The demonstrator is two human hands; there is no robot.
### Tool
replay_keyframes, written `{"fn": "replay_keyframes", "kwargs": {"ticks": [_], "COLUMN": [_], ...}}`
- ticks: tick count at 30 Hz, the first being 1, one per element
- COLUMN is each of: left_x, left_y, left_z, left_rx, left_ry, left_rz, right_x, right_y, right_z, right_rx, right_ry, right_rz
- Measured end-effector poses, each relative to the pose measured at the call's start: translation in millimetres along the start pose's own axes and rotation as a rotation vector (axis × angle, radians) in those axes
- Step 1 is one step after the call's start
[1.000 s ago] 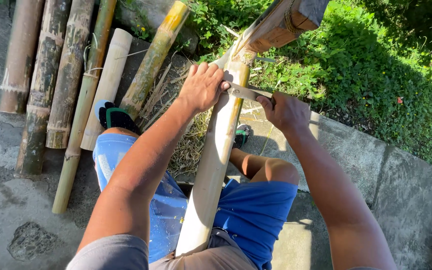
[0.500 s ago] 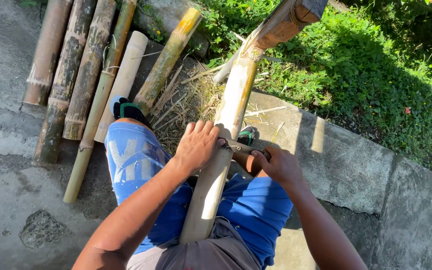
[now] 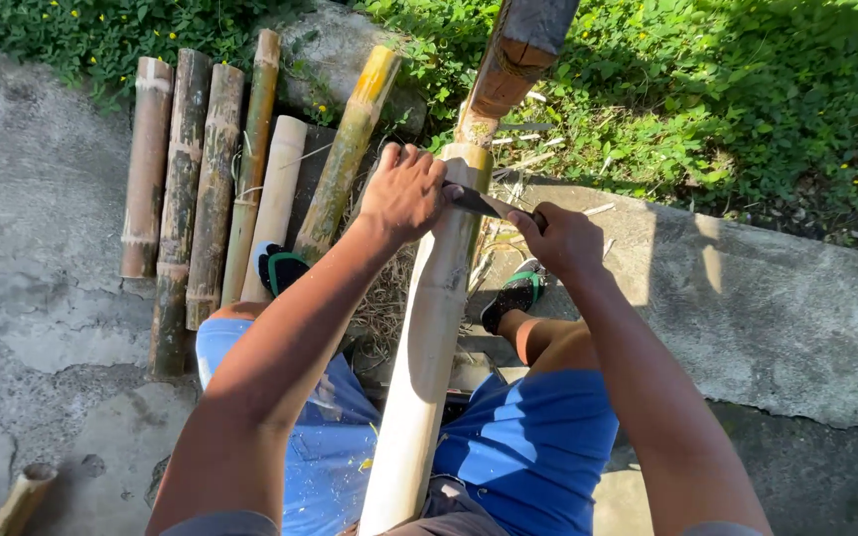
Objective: Using a knife to shave and shape a bamboo pole held between the legs for stability in an outdoor workspace.
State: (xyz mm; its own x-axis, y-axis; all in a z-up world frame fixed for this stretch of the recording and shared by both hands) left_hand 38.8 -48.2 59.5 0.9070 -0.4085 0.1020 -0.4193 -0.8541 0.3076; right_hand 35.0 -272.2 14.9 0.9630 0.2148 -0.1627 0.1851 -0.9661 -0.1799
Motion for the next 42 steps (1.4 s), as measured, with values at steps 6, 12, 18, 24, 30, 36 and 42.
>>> {"fn": "replay_keyframes", "kwargs": {"ticks": [6,12,18,24,30,36,42], "left_x": [39,49,42,8,-46,-99,-89], "left_y": [-26,-22,-19,4,41,71,50], "left_z": [1,0,-4,-21,-34,-49,-29], "left_rx": [-0.019,0.006,-0.066,-0.090,-0.090,-0.113,-0.198], "left_ry": [0.044,0.119,0.099,0.079,0.027,0.100,0.106], "left_rz": [0.027,0.054,0.051,0.088,0.050,-0.005,0.005], "right_x": [44,56,41,6,-68,-117,-95], "right_y": [6,9,8,-4,-21,-33,-26], "right_z": [-6,3,15,18,8,-11,-5], "right_rx": [0.045,-0.012,-0.010,-0.018,0.088,0.048,-0.037], "right_ry": [0.170,0.133,0.158,0.091,0.201,0.048,-0.026], "right_rz": [-0.079,-0.077,-0.054,-0.030,-0.054,0.019,-0.037]}}
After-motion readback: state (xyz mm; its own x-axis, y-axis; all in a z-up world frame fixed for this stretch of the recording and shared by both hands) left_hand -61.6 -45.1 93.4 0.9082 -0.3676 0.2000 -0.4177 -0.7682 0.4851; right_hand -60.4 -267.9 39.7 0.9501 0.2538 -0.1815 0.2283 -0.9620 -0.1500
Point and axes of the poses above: each hand's wrist, its own x-axis towards the middle knuckle, its own z-axis out of the palm, y = z × x, the point moved 9 cm from there along x, towards the middle knuckle, and after that the axes turned 11 degrees about -x, right-handed, at the moved point
